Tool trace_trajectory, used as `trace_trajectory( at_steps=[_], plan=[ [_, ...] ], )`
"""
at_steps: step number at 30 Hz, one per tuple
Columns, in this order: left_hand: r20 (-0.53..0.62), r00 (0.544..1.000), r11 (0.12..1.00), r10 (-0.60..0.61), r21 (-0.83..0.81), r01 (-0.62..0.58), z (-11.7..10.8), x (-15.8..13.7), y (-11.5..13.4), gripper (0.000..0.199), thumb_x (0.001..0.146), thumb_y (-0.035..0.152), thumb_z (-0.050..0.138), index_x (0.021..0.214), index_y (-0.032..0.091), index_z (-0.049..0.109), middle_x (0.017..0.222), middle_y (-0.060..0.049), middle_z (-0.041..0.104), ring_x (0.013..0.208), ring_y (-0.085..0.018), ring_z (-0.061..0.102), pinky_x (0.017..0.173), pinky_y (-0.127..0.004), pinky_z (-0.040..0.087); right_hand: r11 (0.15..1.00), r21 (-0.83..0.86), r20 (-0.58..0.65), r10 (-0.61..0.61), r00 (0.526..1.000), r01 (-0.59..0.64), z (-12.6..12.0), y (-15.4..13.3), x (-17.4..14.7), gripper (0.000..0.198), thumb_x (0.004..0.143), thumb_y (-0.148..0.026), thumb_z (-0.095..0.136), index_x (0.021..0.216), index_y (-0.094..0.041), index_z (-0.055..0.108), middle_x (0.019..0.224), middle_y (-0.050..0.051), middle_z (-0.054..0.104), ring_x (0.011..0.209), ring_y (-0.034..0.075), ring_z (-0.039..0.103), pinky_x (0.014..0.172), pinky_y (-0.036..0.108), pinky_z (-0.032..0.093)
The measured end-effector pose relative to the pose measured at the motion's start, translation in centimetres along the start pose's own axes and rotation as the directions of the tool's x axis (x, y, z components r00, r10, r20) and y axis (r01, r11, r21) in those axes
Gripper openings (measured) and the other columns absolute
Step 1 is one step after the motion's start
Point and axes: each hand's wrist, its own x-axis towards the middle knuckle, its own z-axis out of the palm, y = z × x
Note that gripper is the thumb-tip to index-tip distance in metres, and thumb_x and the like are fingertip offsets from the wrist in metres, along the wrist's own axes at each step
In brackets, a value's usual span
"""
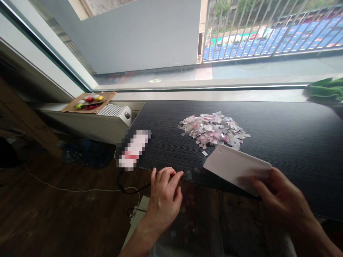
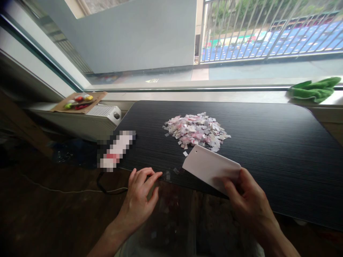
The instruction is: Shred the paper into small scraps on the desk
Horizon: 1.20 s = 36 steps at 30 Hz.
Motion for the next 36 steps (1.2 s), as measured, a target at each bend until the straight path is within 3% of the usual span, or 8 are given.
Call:
trace_trajectory(
  at_steps=[4, 8, 12, 20, 26, 30, 36],
  plan=[
    [0.009, 1.000, 1.000, 0.005, 0.015, -0.005, -0.1, 0.0, 0.0, 0.042, 0.079, 0.005, 0.047, 0.116, 0.022, 0.059, 0.105, -0.006, 0.057, 0.108, -0.023, 0.054, 0.109, -0.061, 0.029, 0.996, 0.092, 0.106, -0.022, 0.994, 0.013, 0.7, -1.5, -0.9, 0.012, 0.084, -0.034, 0.057, 0.082, -0.022, 0.059, 0.063, -0.001, 0.068, 0.052, 0.017, 0.065, 0.043, 0.023, 0.053],
    [0.014, 1.000, 1.000, 0.006, 0.026, -0.007, -0.1, 0.0, 0.0, 0.042, 0.079, 0.005, 0.046, 0.116, 0.022, 0.059, 0.105, -0.007, 0.057, 0.108, -0.023, 0.054, 0.108, -0.061, 0.029, 0.986, 0.165, 0.216, -0.030, 0.976, -0.006, 0.7, -2.6, -0.6, 0.013, 0.083, -0.033, 0.058, 0.085, -0.020, 0.061, 0.068, 0.002, 0.071, 0.059, 0.020, 0.069, 0.048, 0.025, 0.057],
    [0.018, 1.000, 0.999, 0.009, 0.030, -0.009, -0.2, 0.0, 0.0, 0.042, 0.079, 0.006, 0.047, 0.116, 0.022, 0.058, 0.105, -0.007, 0.057, 0.108, -0.024, 0.054, 0.108, -0.062, 0.030, 0.981, 0.192, 0.181, -0.020, 0.983, -0.016, 0.7, -2.2, 0.5, 0.011, 0.083, -0.031, 0.058, 0.087, -0.021, 0.061, 0.072, 0.003, 0.073, 0.062, 0.020, 0.070, 0.050, 0.025, 0.057],
    [0.021, 1.000, 1.000, 0.010, 0.017, -0.010, -0.2, 0.1, 0.0, 0.043, 0.078, 0.006, 0.047, 0.117, 0.022, 0.058, 0.105, -0.007, 0.057, 0.109, -0.024, 0.054, 0.108, -0.062, 0.028, 0.986, 0.165, 0.285, -0.020, 0.958, -0.028, 0.8, -1.8, 0.4, 0.010, 0.085, -0.030, 0.057, 0.088, -0.021, 0.061, 0.073, 0.002, 0.072, 0.061, 0.017, 0.068, 0.051, 0.023, 0.056],
    [0.028, 1.000, 1.000, 0.000, 0.018, -0.001, -0.2, 0.0, 0.1, 0.042, 0.079, 0.006, 0.047, 0.116, 0.022, 0.059, 0.106, -0.007, 0.057, 0.109, -0.024, 0.054, 0.108, -0.063, 0.028, 0.987, 0.121, 0.317, 0.061, 0.947, -0.104, 0.9, -2.9, -0.4, 0.016, 0.084, -0.035, 0.055, 0.089, -0.021, 0.060, 0.077, 0.003, 0.071, 0.067, 0.019, 0.068, 0.056, 0.026, 0.055],
    [0.030, 1.000, 1.000, -0.001, 0.026, 0.001, -0.2, 0.0, 0.0, 0.041, 0.080, 0.007, 0.047, 0.116, 0.023, 0.058, 0.106, -0.007, 0.058, 0.110, -0.024, 0.054, 0.109, -0.062, 0.028, 0.988, 0.126, 0.332, 0.045, 0.942, -0.092, 0.6, -3.6, -0.5, 0.014, 0.083, -0.034, 0.056, 0.085, -0.022, 0.060, 0.072, 0.002, 0.069, 0.065, 0.019, 0.067, 0.054, 0.025, 0.053],
    [0.018, 1.000, 1.000, 0.005, 0.029, -0.005, -0.2, 0.1, 0.0, 0.042, 0.079, 0.006, 0.047, 0.116, 0.021, 0.058, 0.105, -0.007, 0.057, 0.109, -0.024, 0.054, 0.109, -0.063, 0.028, 0.983, 0.152, 0.215, 0.066, 0.974, -0.100, 2.0, -2.9, 1.1, 0.016, 0.083, -0.033, 0.055, 0.094, -0.023, 0.059, 0.082, 0.002, 0.070, 0.072, 0.019, 0.067, 0.064, 0.027, 0.053]
  ],
)
